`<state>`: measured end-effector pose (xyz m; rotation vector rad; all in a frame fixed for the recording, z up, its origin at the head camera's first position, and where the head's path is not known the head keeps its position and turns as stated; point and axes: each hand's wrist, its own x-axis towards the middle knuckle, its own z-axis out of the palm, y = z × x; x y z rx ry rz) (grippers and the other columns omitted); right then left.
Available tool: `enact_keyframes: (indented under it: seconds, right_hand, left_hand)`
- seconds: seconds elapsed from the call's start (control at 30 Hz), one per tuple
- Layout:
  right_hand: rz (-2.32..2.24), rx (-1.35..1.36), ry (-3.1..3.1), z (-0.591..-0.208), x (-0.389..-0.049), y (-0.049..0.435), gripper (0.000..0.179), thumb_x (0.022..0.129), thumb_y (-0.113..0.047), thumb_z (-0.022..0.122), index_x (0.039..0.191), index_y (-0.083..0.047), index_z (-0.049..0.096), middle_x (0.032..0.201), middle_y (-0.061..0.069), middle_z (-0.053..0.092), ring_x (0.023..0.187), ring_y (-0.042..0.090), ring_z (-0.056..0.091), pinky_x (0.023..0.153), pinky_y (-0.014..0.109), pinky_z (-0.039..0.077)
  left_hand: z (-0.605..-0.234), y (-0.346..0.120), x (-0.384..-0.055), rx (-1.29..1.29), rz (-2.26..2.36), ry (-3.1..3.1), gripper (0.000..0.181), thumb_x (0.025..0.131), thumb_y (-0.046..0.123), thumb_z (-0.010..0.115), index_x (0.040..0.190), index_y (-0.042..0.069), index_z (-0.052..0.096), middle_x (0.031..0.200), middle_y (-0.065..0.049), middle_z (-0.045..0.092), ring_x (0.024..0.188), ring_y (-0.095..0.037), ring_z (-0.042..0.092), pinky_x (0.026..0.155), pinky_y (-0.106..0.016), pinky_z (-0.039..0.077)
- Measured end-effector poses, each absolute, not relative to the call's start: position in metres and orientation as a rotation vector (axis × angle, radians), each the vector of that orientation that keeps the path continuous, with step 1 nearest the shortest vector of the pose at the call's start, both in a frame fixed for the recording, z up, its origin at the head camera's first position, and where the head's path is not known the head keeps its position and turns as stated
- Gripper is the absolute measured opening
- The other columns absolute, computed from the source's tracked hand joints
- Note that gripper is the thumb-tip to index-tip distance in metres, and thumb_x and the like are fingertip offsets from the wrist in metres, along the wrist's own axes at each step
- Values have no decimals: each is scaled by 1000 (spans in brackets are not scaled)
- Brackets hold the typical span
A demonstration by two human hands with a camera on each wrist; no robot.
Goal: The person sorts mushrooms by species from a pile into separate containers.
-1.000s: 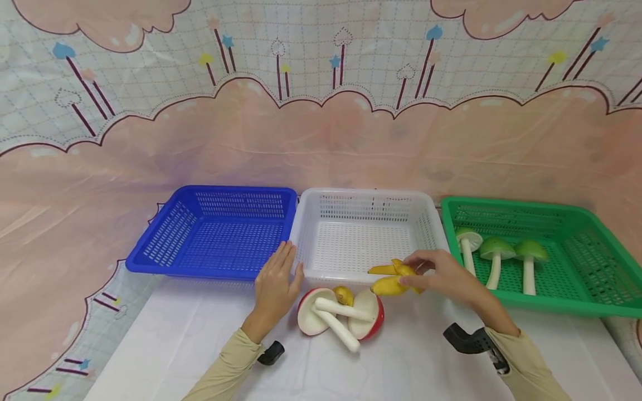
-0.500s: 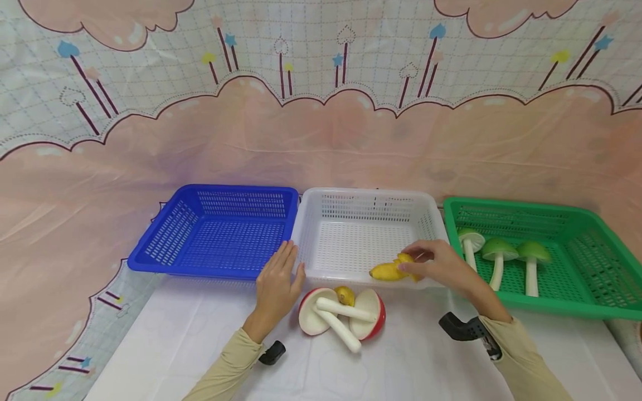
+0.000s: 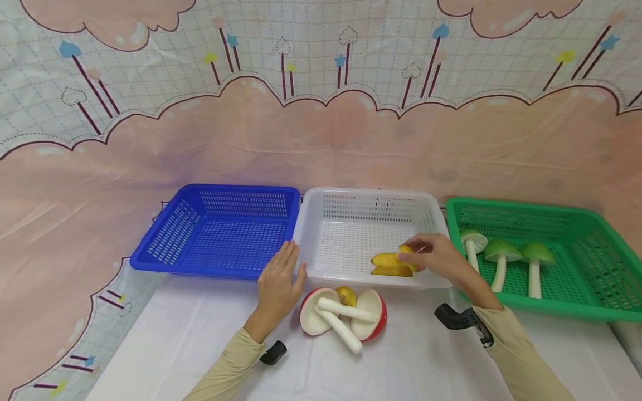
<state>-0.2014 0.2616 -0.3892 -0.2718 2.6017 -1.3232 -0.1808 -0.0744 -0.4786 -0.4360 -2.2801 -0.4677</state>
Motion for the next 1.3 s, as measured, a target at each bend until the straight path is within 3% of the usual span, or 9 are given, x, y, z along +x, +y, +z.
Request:
enact_keyframes:
  seconds: [0.27, 0.43, 1.3]
  right_hand:
    - [-1332, -227, 2600, -397, -212, 261, 62, 83, -37, 71, 123, 8, 55, 111, 20, 58, 90, 25, 61, 74, 41, 56]
    - [-1332, -200, 2604, -404, -218, 260, 63, 83, -38, 71, 123, 8, 55, 112, 21, 57, 86, 24, 63, 75, 42, 56]
    - [-1143, -55, 2769, -440, -252, 248, 54, 85, -32, 70, 116, 10, 57, 108, 27, 59, 78, 23, 61, 66, 31, 56]
  left_hand:
    - [-479, -75, -181, -431, -473, -2304, 42, 92, 25, 50, 120, -4, 62, 129, -17, 57, 124, -29, 50, 98, -46, 44]
    - [-479, -74, -180, -431, -466, -2316, 41, 91, 24, 54, 120, -4, 62, 129, -17, 57, 124, -29, 50, 98, -46, 43]
    - [-478, -75, -180, -442, -459, -2290, 41, 90, 23, 57, 119, -5, 63, 128, -18, 58, 123, -31, 51, 96, -47, 45]
